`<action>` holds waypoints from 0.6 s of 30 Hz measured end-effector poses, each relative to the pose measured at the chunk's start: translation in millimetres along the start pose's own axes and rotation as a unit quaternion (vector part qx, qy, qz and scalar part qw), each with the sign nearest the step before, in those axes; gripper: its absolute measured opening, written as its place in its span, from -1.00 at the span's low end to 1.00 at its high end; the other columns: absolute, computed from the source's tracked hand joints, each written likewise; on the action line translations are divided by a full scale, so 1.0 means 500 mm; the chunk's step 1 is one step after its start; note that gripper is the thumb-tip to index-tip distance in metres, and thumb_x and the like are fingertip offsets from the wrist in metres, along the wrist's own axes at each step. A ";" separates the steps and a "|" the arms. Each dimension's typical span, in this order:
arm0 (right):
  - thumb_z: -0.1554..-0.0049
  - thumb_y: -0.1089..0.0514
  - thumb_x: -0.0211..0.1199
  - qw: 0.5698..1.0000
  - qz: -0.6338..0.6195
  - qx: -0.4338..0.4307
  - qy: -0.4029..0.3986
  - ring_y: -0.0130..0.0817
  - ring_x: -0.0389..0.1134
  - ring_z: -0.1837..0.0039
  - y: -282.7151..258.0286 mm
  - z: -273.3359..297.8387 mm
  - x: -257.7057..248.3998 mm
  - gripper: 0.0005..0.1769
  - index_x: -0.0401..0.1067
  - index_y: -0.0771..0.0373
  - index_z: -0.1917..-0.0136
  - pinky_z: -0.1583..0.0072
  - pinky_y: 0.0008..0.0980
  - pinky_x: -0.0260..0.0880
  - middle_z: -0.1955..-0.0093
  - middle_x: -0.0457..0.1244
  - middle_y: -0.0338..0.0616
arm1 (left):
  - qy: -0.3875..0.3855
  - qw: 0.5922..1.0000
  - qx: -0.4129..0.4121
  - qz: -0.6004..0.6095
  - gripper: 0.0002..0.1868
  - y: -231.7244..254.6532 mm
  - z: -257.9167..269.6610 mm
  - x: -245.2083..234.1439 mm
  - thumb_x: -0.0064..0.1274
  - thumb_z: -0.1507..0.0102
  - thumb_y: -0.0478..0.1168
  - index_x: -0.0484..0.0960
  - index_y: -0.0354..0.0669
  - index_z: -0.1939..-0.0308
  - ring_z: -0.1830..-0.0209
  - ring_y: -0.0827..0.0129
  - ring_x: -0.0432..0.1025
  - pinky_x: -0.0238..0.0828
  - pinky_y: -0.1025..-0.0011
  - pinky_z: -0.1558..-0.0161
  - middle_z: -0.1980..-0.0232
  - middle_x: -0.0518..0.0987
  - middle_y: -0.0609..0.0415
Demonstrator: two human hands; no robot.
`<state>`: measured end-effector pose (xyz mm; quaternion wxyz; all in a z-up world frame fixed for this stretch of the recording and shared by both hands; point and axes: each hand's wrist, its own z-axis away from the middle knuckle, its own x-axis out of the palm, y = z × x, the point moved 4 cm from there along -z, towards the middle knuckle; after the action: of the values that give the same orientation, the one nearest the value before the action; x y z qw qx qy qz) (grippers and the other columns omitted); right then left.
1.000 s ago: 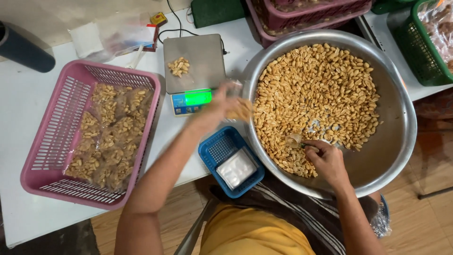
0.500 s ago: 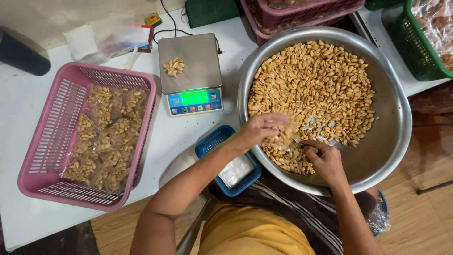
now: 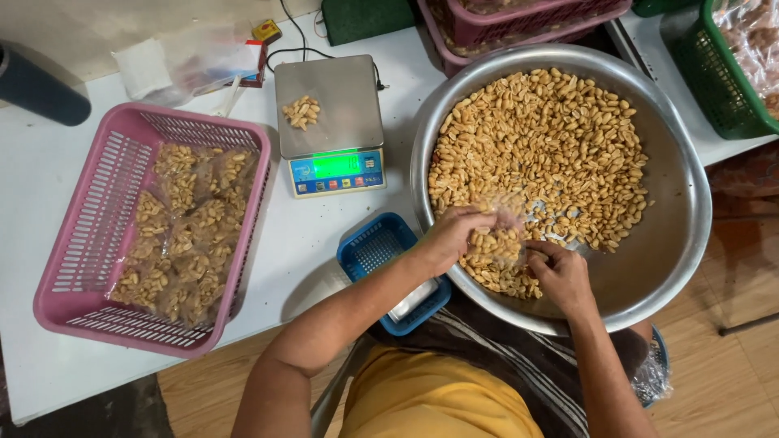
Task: The person scoops shelled nuts from a large metal bowl into small plastic bags, places each bag on a digital scale to check the weight, and then moves the filled bag into a pink basket. The process repeats continuously throughout the clip.
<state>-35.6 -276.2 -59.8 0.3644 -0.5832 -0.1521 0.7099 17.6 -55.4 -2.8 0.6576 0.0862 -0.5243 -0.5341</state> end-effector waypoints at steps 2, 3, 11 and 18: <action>0.00 0.04 0.28 1.000 0.009 -0.016 0.001 -0.14 0.43 0.29 -0.004 0.000 -0.001 -0.69 0.64 -0.07 -0.03 0.13 -0.18 0.37 0.49 0.36 -0.13 | -0.046 0.999 -0.024 0.010 -0.79 0.030 0.029 0.026 0.13 -0.28 -0.15 0.69 -0.23 0.14 0.39 0.42 0.55 0.45 0.61 0.46 0.11 0.61 -0.05; 0.00 0.04 0.28 1.000 0.009 -0.018 -0.002 -0.14 0.43 0.29 0.026 -0.012 0.006 -0.69 0.64 -0.07 -0.03 0.13 -0.18 0.37 0.49 0.36 -0.13 | -0.043 0.999 -0.023 0.011 -0.79 -0.003 0.003 0.006 0.13 -0.28 -0.15 0.69 -0.23 0.14 0.39 0.42 0.55 0.45 0.61 0.46 0.11 0.61 -0.05; -0.13 0.04 0.27 0.997 0.019 -0.073 -0.018 0.20 0.41 -0.06 0.044 -0.009 0.003 -0.63 0.60 0.09 -0.19 -0.12 0.09 0.35 0.10 0.42 0.18 | -0.105 0.992 -0.053 0.034 -0.65 -0.080 0.019 -0.047 0.07 -0.35 0.00 0.65 -0.19 -0.04 0.23 0.31 0.62 0.59 0.48 0.34 0.09 0.68 -0.07; -0.24 0.18 0.20 0.998 0.009 -0.038 -0.042 -0.28 0.48 0.13 0.023 -0.024 -0.009 -0.67 0.56 0.29 -0.23 -0.06 -0.28 0.51 0.19 0.45 0.00 | 0.292 0.612 0.505 -0.534 -0.66 0.293 0.132 -0.491 -0.26 -0.34 -0.40 0.66 -0.11 0.03 -0.30 0.10 0.43 0.29 0.23 -0.32 -0.22 0.58 -0.07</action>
<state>-27.9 -289.7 -67.0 0.3287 -0.5673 -0.1885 0.7312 85.0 229.5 -22.2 0.2268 0.8208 -0.3521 -0.3883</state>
